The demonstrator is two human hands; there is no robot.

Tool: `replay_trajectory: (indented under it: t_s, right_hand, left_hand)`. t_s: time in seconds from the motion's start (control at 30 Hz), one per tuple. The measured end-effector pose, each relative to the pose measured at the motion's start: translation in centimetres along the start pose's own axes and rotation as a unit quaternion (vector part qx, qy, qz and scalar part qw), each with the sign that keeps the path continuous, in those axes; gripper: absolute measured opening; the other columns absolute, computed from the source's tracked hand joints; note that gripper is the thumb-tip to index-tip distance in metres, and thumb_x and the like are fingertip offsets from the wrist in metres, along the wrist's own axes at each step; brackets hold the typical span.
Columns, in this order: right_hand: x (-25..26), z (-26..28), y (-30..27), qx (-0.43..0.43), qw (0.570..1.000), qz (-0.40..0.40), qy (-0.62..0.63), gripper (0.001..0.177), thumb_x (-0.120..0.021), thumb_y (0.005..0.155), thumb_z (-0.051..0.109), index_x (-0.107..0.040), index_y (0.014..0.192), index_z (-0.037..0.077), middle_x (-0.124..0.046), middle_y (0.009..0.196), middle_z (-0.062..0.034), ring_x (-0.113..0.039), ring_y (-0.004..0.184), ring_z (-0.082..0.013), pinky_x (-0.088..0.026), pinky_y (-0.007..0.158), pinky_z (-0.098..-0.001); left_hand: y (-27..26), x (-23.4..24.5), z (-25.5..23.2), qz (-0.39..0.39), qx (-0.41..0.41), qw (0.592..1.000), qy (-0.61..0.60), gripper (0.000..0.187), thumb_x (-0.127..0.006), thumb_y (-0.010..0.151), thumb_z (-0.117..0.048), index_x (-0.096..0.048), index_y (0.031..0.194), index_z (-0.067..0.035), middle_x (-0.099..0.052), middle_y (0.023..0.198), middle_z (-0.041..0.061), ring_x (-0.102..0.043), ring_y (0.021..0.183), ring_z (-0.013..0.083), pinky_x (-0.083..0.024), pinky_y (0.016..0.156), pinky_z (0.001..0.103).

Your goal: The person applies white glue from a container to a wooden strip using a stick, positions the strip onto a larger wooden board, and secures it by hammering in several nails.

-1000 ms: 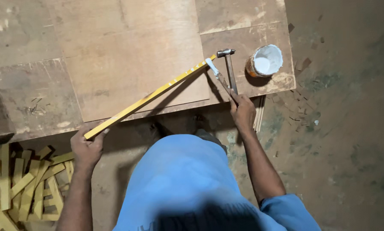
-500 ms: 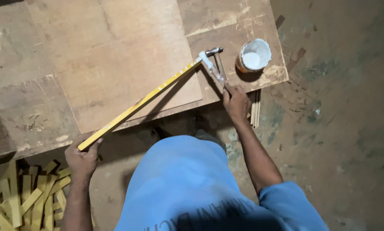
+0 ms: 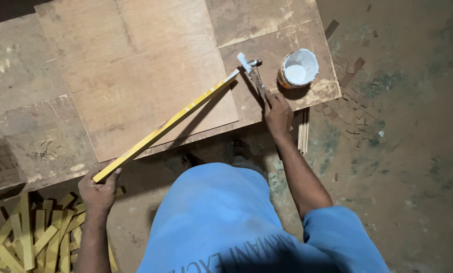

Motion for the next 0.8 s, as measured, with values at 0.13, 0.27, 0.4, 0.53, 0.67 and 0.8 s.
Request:
replay_trajectory:
  t_s: [0.13, 0.27, 0.4, 0.53, 0.67, 0.8]
  right_hand:
    - [-1.7, 0.3, -1.3, -0.003, 0.997, 0.045, 0.067, 0.038, -0.072, 0.091, 0.01, -0.072, 0.129, 0.013, -0.066, 0.1, -0.0083, -0.068, 0.084, -0.026, -0.055, 0.074, -0.0365]
    - [-1.0, 0.2, -2.7, 0.018, 0.997, -0.004, 0.076, 0.031, -0.073, 0.093, 0.01, -0.073, 0.124, 0.013, -0.067, 0.104, -0.0082, -0.069, 0.089, -0.0274, -0.055, 0.077, -0.0381]
    - [0.4, -0.5, -2.5, 0.031, 0.999, -0.005, 0.026, 0.028, -0.075, 0.094, 0.011, -0.073, 0.121, 0.014, -0.068, 0.105, -0.0071, -0.069, 0.089, -0.0283, -0.055, 0.075, -0.0389]
    - [0.0, -0.3, -2.0, 0.126, 0.992, 0.023, 0.004, 0.036, -0.074, 0.087, 0.012, -0.072, 0.123, 0.014, -0.068, 0.11, -0.0092, -0.069, 0.094, -0.0282, -0.056, 0.077, -0.0388]
    - [-2.1, -3.2, 0.1, 0.028, 0.998, 0.043, -0.039, 0.036, -0.073, 0.096, 0.014, -0.073, 0.131, 0.018, -0.069, 0.105, -0.0083, -0.068, 0.091, -0.027, -0.054, 0.076, -0.0408]
    - [-5.0, -4.0, 0.2, 0.022, 0.981, 0.005, 0.191, 0.034, -0.073, 0.106, 0.016, -0.068, 0.138, 0.005, -0.068, 0.126, -0.0167, -0.065, 0.113, -0.0281, -0.051, 0.094, -0.0426]
  left_hand:
    - [-0.2, -0.1, -0.5, 0.003, -0.05, 0.999, 0.007, 0.023, -0.077, 0.093, -0.002, -0.074, 0.116, 0.001, -0.073, 0.099, 0.001, -0.062, 0.085, 0.0044, -0.051, 0.078, 0.019]
    - [-0.5, 0.0, -0.7, 0.006, -0.042, 0.999, 0.024, 0.021, -0.077, 0.094, -0.002, -0.073, 0.114, 0.002, -0.073, 0.098, 0.004, -0.063, 0.085, 0.0066, -0.051, 0.079, 0.021]
    - [-0.6, -0.1, -1.6, 0.01, -0.084, 0.996, 0.03, 0.022, -0.077, 0.094, 0.0, -0.072, 0.115, 0.003, -0.074, 0.105, 0.005, -0.064, 0.094, 0.0079, -0.051, 0.088, 0.021]
    - [-0.7, -0.3, -1.1, 0.017, -0.053, 0.998, -0.024, 0.022, -0.075, 0.093, 0.0, -0.071, 0.115, 0.003, -0.073, 0.107, 0.004, -0.064, 0.095, 0.0071, -0.051, 0.087, 0.021]
    - [-1.1, -0.5, -0.4, 0.012, -0.046, 0.998, -0.037, 0.025, -0.076, 0.094, -0.001, -0.071, 0.118, 0.002, -0.072, 0.106, 0.003, -0.063, 0.093, 0.0055, -0.051, 0.085, 0.019]
    - [-1.5, -0.5, 1.4, -0.012, 0.063, 0.997, -0.049, 0.023, -0.078, 0.095, -0.002, -0.073, 0.117, 0.002, -0.069, 0.094, 0.006, -0.057, 0.076, 0.0102, -0.046, 0.066, 0.025]
Point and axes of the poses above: each hand's wrist, its own y-axis towards the middle knuckle, its own x-axis out of the back of the hand, z = x × y, the point moved 5 cm from there along y, towards the middle knuckle
